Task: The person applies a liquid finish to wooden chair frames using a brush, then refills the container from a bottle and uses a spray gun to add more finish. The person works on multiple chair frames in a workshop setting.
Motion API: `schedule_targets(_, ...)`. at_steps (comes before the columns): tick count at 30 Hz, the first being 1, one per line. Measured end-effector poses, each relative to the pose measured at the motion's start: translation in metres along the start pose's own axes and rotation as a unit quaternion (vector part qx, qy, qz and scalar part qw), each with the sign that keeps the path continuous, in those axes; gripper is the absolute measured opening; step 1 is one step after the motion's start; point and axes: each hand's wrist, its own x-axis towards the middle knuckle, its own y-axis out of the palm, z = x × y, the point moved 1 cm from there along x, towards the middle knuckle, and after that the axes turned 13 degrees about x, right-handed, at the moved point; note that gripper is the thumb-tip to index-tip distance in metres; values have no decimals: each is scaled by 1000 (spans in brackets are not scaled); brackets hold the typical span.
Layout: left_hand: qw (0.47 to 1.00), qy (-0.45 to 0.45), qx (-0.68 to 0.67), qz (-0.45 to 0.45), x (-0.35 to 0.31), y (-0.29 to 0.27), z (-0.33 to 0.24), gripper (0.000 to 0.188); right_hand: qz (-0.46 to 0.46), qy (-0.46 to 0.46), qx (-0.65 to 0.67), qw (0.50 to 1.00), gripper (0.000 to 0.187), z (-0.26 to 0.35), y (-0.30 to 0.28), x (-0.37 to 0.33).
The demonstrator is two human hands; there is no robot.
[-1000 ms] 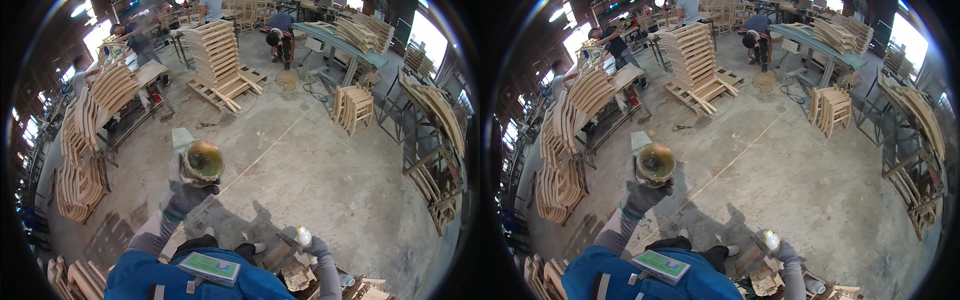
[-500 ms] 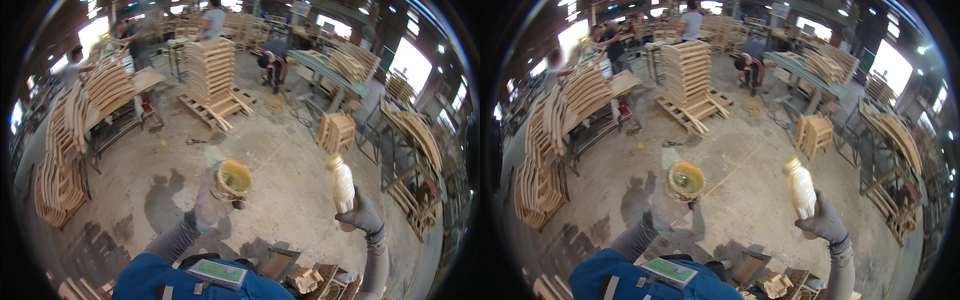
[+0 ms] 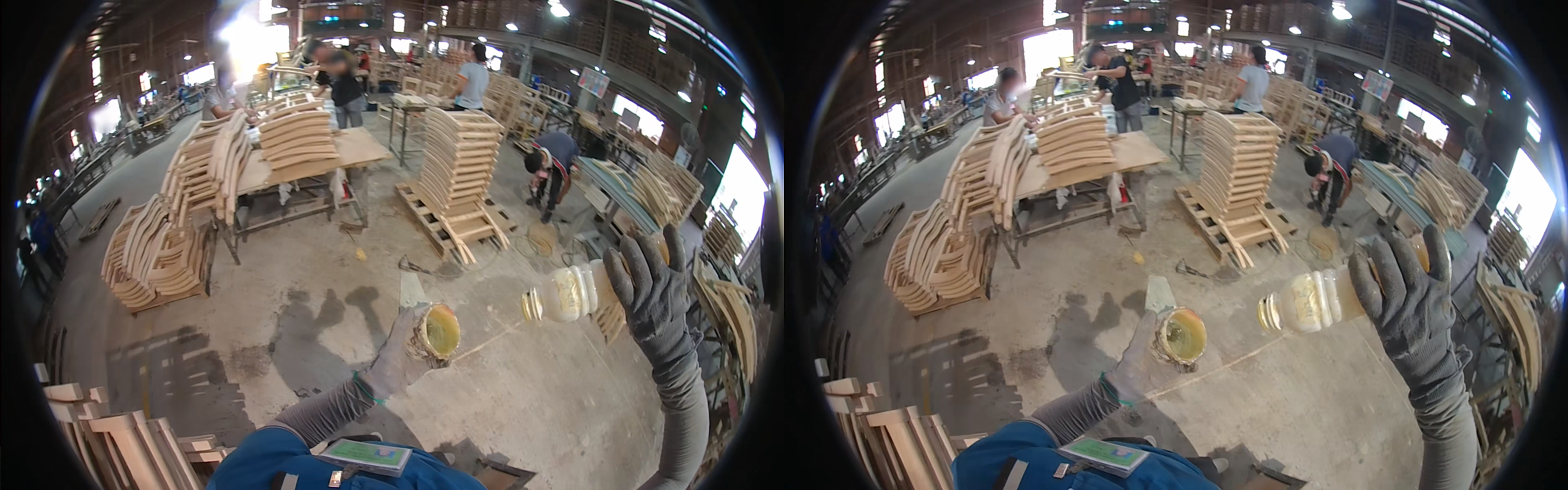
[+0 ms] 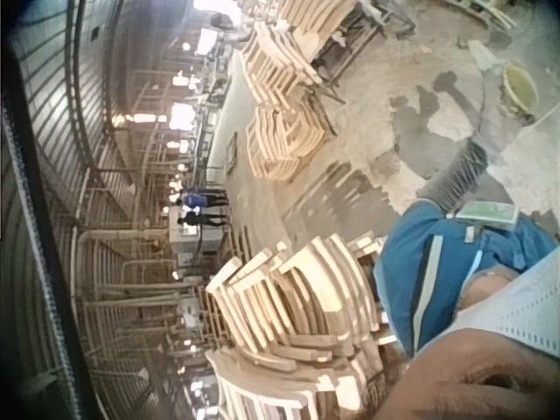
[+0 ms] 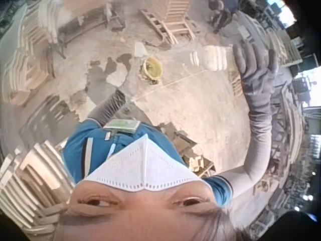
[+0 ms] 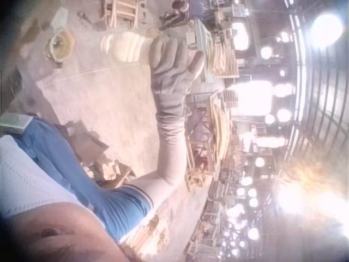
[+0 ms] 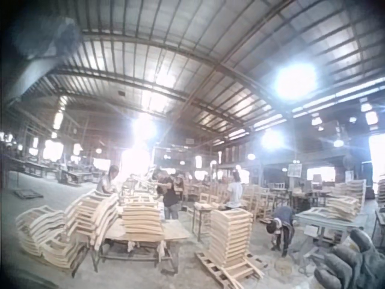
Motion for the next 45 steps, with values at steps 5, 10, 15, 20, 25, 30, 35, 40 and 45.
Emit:
schedule_targets(5,990,93,100,-47,-9,-1,-15,54,-102,-78,-19,991,58,3,2,48)
schedule_targets(10,993,98,-57,22,4,1,-12,53,-154,-128,-42,979,58,-4,6,75)
schedule_targets(15,991,105,-74,-20,19,7,-5,55,-209,-171,-34,962,51,-14,23,90)
schedule_targets(20,990,96,-99,-42,30,2,6,55,-232,-197,-12,953,58,-15,35,104)
schedule_targets(25,988,115,-96,-46,30,0,3,52,-246,-219,-10,944,58,-12,37,117)
schedule_targets(30,984,115,-129,-46,30,-8,4,50,-268,-232,-10,935,54,-8,39,130)
schedule_targets(35,978,193,-68,-24,22,-12,-2,45,-266,-247,-13,932,51,-3,37,142)
schedule_targets(40,976,218,-9,-15,24,-11,-8,66,-272,-252,-32,928,51,3,26,147)
schedule_targets(45,975,214,3,-56,28,1,-10,44,-257,-255,-18,932,53,5,24,148)
